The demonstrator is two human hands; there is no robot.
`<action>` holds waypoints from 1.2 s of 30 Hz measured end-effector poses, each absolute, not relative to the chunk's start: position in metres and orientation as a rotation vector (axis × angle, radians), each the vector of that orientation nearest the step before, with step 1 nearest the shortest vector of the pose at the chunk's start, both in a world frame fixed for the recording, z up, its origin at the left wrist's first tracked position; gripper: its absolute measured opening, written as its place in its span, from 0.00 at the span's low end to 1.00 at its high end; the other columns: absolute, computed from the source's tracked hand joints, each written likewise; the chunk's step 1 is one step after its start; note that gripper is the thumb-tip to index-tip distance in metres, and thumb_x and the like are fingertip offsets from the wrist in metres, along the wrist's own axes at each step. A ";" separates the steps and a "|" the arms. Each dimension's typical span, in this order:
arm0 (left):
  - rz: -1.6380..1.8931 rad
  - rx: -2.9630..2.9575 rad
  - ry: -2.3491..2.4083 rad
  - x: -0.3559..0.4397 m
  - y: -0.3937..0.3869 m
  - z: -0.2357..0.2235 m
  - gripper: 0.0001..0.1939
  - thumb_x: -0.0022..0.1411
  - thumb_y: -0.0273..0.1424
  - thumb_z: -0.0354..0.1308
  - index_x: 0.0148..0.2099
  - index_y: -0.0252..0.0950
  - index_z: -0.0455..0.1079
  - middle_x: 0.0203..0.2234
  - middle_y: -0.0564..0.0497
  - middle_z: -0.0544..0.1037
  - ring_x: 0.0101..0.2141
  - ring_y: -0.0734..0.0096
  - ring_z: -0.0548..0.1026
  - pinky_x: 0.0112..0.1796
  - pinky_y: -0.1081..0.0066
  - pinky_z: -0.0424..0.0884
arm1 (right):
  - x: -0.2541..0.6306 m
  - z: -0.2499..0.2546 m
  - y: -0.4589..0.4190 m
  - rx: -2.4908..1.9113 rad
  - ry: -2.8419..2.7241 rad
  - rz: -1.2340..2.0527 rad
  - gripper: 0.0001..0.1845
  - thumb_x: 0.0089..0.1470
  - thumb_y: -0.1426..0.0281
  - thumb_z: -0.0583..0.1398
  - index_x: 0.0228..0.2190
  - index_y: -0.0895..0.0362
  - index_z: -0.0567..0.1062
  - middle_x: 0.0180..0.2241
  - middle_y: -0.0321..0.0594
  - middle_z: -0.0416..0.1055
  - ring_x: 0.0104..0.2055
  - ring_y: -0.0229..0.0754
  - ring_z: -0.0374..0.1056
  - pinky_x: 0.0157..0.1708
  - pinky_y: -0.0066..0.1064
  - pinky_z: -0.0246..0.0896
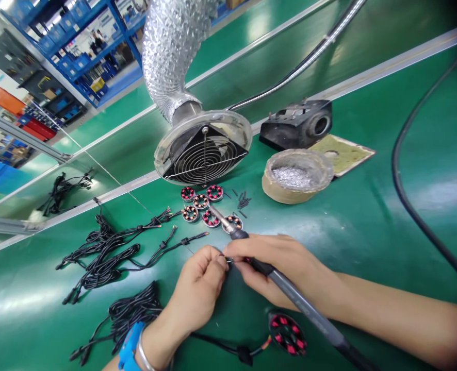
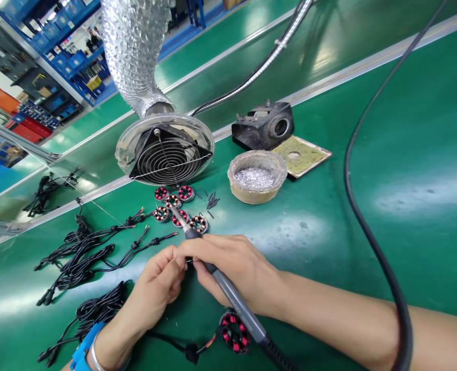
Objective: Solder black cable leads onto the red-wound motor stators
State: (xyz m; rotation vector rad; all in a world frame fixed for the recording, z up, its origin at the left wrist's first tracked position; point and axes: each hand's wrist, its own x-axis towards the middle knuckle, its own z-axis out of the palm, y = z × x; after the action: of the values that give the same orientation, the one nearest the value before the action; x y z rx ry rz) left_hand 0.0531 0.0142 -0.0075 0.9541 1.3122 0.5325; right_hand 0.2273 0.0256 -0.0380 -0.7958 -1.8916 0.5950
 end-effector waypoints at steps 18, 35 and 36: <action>0.560 0.935 1.348 0.057 0.014 -0.009 0.21 0.58 0.50 0.59 0.30 0.37 0.59 0.13 0.65 0.55 0.15 0.84 0.48 0.16 0.80 0.45 | 0.247 -0.023 0.025 -0.759 -1.849 0.629 0.20 0.61 0.77 0.55 0.54 0.55 0.69 0.34 0.38 0.76 0.32 0.36 0.74 0.35 0.26 0.71; 0.549 1.028 1.370 0.055 0.012 -0.015 0.19 0.63 0.45 0.55 0.29 0.38 0.56 0.15 0.64 0.53 0.16 0.82 0.48 0.18 0.79 0.47 | 0.265 -0.007 0.011 -0.791 -1.831 0.803 0.10 0.52 0.76 0.55 0.37 0.53 0.70 0.21 0.33 0.62 0.20 0.39 0.58 0.20 0.34 0.52; 0.547 1.031 1.372 0.055 0.012 -0.015 0.18 0.63 0.45 0.55 0.29 0.38 0.56 0.15 0.64 0.53 0.16 0.82 0.49 0.18 0.79 0.47 | 0.264 -0.007 0.010 -0.787 -1.829 0.805 0.10 0.52 0.76 0.54 0.37 0.53 0.70 0.21 0.33 0.61 0.20 0.38 0.58 0.20 0.34 0.51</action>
State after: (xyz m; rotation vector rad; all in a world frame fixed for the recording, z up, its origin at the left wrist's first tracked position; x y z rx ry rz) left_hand 0.0547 0.0124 -0.0150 1.0315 1.3722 0.5467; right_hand 0.2644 0.0104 -0.0068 -0.7869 -1.8294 0.8048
